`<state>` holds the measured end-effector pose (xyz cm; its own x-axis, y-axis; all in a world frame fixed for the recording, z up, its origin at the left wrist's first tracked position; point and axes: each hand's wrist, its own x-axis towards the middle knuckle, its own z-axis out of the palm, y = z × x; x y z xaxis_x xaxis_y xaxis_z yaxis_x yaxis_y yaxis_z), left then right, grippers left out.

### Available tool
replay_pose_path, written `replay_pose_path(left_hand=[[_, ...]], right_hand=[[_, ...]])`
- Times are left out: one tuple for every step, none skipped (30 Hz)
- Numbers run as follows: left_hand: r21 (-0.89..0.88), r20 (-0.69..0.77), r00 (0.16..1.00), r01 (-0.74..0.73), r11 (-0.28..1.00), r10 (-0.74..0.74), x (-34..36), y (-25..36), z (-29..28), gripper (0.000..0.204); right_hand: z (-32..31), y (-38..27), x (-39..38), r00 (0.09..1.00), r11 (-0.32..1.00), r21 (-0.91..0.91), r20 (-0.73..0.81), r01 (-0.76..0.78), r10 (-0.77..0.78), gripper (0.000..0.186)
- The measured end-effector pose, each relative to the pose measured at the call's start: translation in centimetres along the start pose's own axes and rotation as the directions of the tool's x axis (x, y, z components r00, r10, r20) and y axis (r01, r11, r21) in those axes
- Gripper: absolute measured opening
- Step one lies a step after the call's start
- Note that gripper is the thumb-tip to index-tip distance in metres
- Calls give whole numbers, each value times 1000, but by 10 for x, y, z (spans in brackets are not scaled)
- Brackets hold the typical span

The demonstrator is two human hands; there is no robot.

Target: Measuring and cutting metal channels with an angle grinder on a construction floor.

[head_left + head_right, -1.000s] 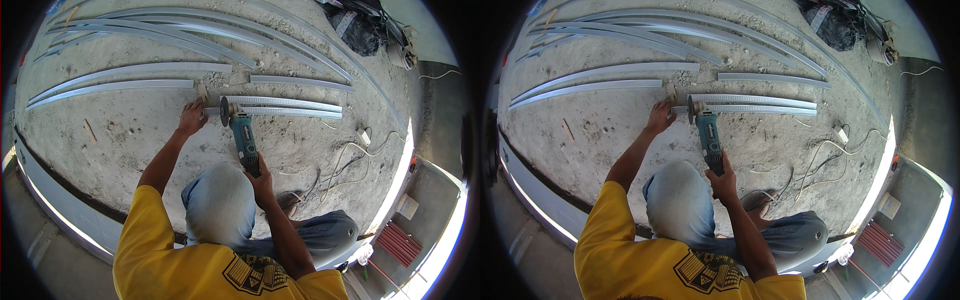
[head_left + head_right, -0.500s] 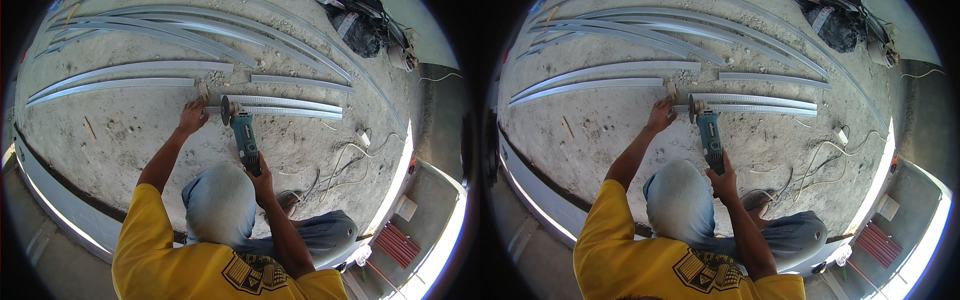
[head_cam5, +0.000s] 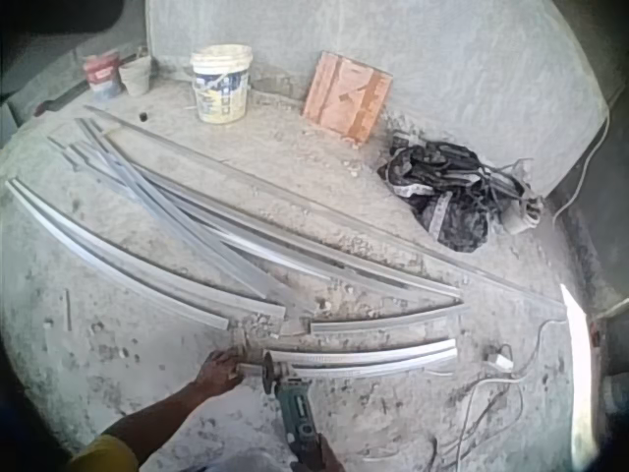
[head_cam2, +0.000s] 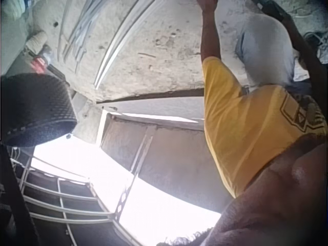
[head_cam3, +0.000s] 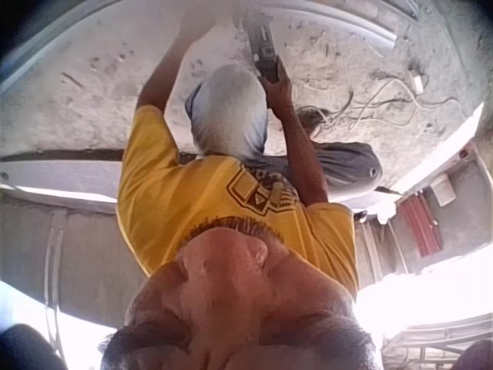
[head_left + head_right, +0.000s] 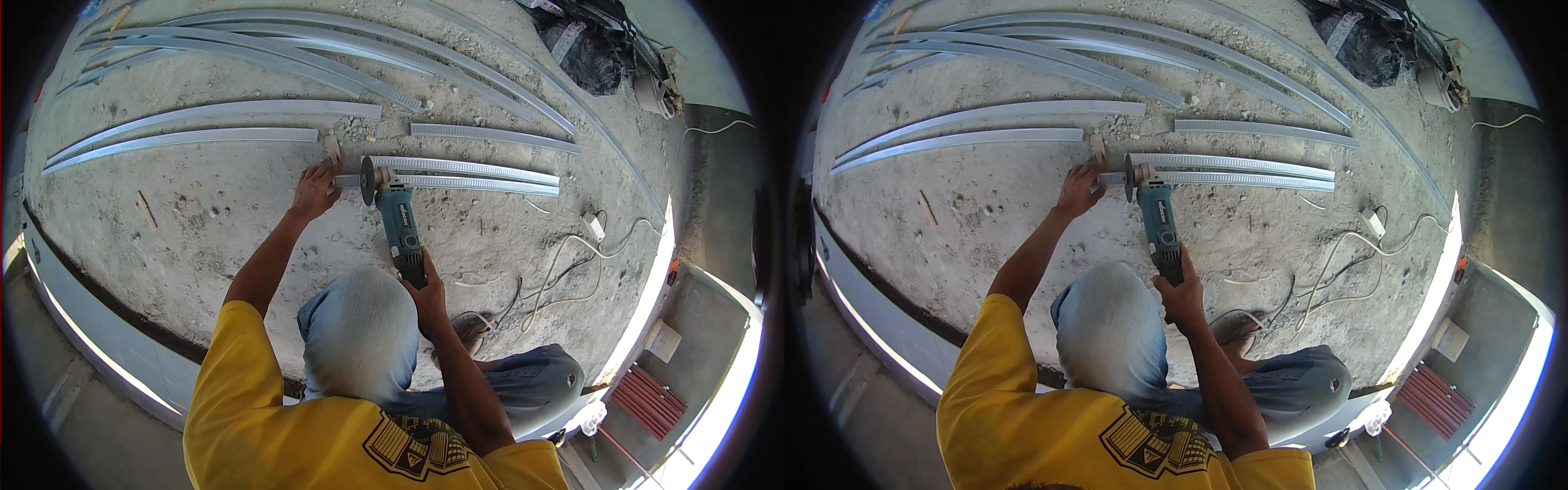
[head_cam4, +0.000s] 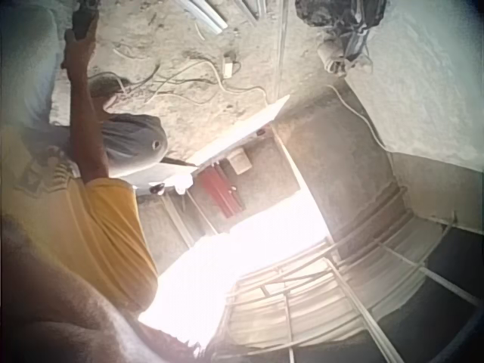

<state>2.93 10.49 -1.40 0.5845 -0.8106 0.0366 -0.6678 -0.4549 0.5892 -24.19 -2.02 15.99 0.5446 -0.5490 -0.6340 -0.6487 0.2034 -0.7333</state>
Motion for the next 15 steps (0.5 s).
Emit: replay_pose_path(left_hand=[[1,0,1000,0,1000,0,0,-1,0,46],[2,0,1000,0,1000,0,0,-1,0,45],[3,0,1000,-2,1000,2,0,-1,0,45],[3,-1,1000,-3,1000,3,1,0,0,45],[2,1,1000,1,1000,-1,1,0,0,45],[1,3,1000,6,1000,-6,0,0,0,45],[1,2,1000,6,1000,-6,0,0,0,45],[3,4,1000,6,1000,-6,0,0,-1,45],[5,5,1000,6,1000,-6,1,0,-1,45],[5,4,1000,5,1000,-5,1,1,-1,45],[3,1,1000,3,1000,-3,1,1,-1,45],[1,-2,1000,-1,1000,1,1,2,-1,45],[0,-4,1000,-4,1000,4,2,3,-1,45],[2,11,1000,-4,1000,4,3,4,-1,45],[7,26,1000,-1,1000,1,2,4,-2,45]], right_hand=[[0,0,0,1000,1000,-8,0,0,0,83],[0,0,0,1000,1000,-8,1,0,0,83],[0,0,0,1000,1000,7,4,-5,5,83],[0,0,0,1000,1000,21,8,-10,10,83],[0,0,0,1000,1000,21,7,-10,9,83],[1,0,0,1000,1000,17,6,-3,3,83],[1,1,0,1000,1000,13,5,3,-3,83],[1,1,0,1000,1000,13,5,4,-4,83],[1,0,0,1000,1000,9,4,-8,8,83],[0,0,0,1000,1000,4,2,-19,19,83],[1,4,2,1000,1000,5,0,-18,18,83],[2,5,3,998,998,-18,-16,57,-58,83],[2,7,4,991,990,-41,-31,132,-133,82],[0,8,3,990,990,-41,-36,133,-135,82],[-1,-1,1,998,997,-48,-23,57,-58,82]])
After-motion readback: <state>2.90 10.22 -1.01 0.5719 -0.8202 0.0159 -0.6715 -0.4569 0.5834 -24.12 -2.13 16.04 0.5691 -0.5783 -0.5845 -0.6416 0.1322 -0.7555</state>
